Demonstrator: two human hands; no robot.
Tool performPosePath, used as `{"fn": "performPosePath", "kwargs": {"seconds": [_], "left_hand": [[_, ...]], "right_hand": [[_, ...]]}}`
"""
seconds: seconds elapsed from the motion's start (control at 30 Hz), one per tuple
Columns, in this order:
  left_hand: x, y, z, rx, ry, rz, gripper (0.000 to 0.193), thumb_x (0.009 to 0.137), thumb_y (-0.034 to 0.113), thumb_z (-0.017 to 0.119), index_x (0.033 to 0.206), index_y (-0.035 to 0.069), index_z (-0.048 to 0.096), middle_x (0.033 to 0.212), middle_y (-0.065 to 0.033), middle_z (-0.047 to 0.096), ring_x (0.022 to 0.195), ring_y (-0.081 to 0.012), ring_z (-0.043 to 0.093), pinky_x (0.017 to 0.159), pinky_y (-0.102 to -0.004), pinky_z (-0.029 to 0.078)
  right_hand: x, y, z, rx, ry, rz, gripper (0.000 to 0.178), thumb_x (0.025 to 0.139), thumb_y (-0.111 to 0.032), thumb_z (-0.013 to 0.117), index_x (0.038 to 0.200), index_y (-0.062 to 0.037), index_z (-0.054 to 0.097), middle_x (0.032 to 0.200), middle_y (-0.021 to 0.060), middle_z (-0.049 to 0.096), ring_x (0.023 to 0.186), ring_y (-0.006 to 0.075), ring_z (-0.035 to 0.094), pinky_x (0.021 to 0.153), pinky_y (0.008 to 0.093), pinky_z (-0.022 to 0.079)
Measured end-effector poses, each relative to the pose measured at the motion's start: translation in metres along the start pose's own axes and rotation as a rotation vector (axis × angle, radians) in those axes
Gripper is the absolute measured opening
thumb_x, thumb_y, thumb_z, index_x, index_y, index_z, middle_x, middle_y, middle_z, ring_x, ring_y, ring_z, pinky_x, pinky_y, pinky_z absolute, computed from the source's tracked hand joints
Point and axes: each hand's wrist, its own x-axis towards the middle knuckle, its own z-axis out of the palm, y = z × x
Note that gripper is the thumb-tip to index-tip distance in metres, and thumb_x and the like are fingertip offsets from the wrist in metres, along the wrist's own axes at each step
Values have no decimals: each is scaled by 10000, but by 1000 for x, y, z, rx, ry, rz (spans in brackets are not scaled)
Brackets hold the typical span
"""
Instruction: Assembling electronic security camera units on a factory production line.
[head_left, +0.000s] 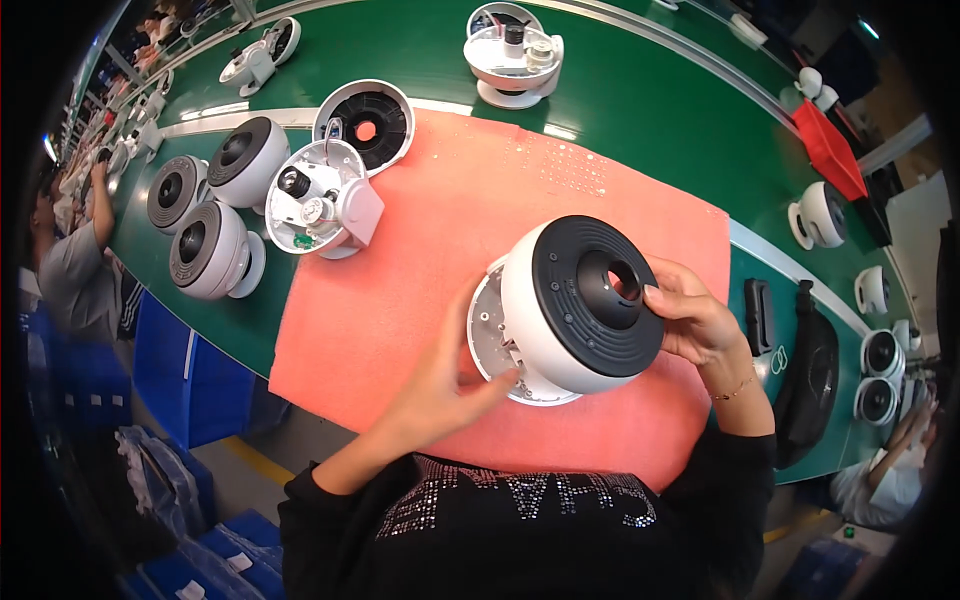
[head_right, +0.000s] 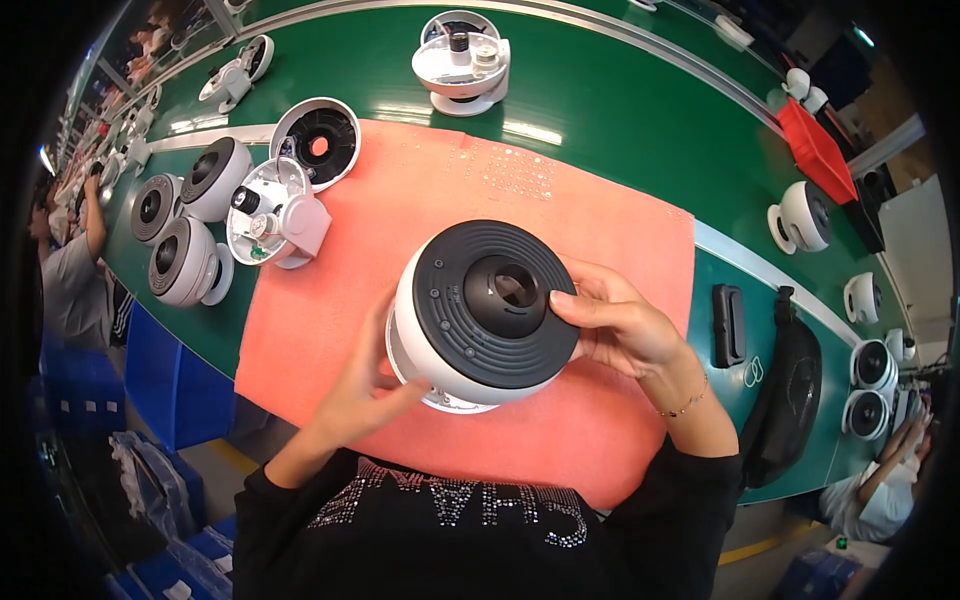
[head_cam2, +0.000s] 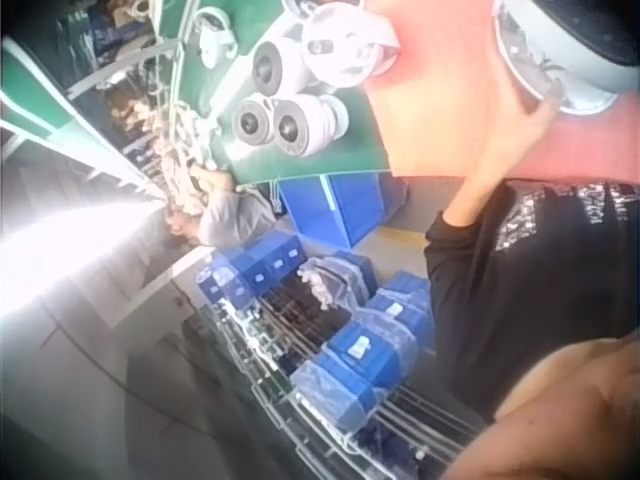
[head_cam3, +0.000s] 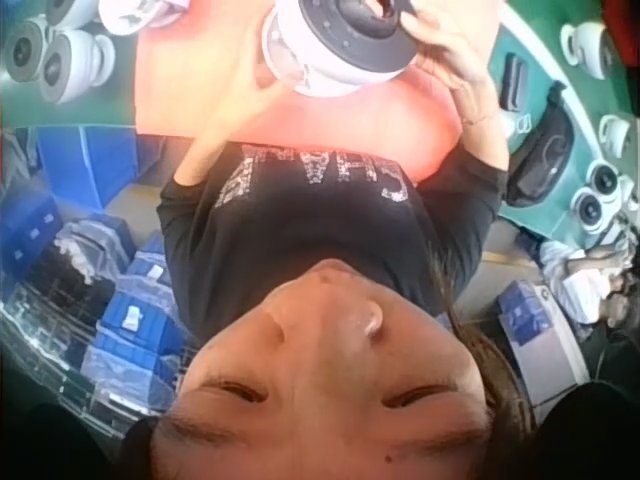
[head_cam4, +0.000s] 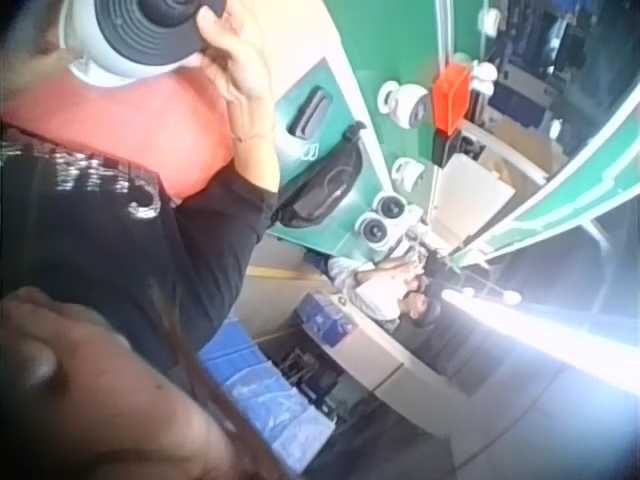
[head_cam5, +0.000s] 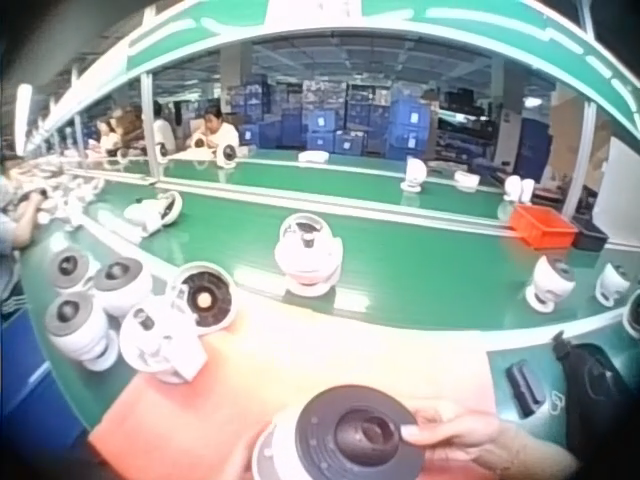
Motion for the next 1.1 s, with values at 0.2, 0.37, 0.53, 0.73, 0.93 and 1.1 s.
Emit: {"fn": "performPosePath", "kwargs": {"seconds": [0.2,0.37,0.53,0.73,0.93,1.1], "left_hand": [[12,21,-23,60,19,14,502,809,18,488,1288,-18,342,1328,-229,330,1225,-286,372,833,-313,466],[-13,32,-28,-14,-6,50,479,711,121,701,1083,-75,474,895,-158,641,854,-218,639,738,-303,522],[-23,26,-2,-142,10,29,546,642,108,791,1008,-47,417,934,-192,620,890,-222,621,785,-318,506],[-25,17,-3,-12,0,149,482,640,121,791,958,-56,476,795,-167,646,772,-204,656,657,-272,535],[-32,7,-3,177,44,183,465,613,164,807,923,-29,518,747,-143,650,681,-201,667,589,-260,536],[-16,35,-15,132,-96,117,452,619,167,804,891,-35,504,751,-156,653,721,-204,667,605,-257,529]], "right_hand": [[-15,-2,23,-393,87,-253,675,789,-81,586,1334,55,212,1280,159,403,1197,226,400,997,342,313],[-42,2,47,-750,39,-280,774,747,7,643,1351,21,159,1255,197,421,1131,216,466,901,318,408],[-41,13,55,-987,16,-409,769,746,-78,681,1322,63,192,1217,257,438,1035,292,548,858,337,450],[-47,38,55,-1183,106,-533,864,646,-203,785,1270,104,271,1004,266,532,869,339,602,671,343,507],[-44,46,51,-1189,92,-555,759,670,-91,739,1257,90,294,941,228,553,780,333,615,637,346,506],[-35,40,52,-1104,159,-519,825,628,-121,788,1252,52,277,1111,242,507,942,338,592,758,350,497]]}}
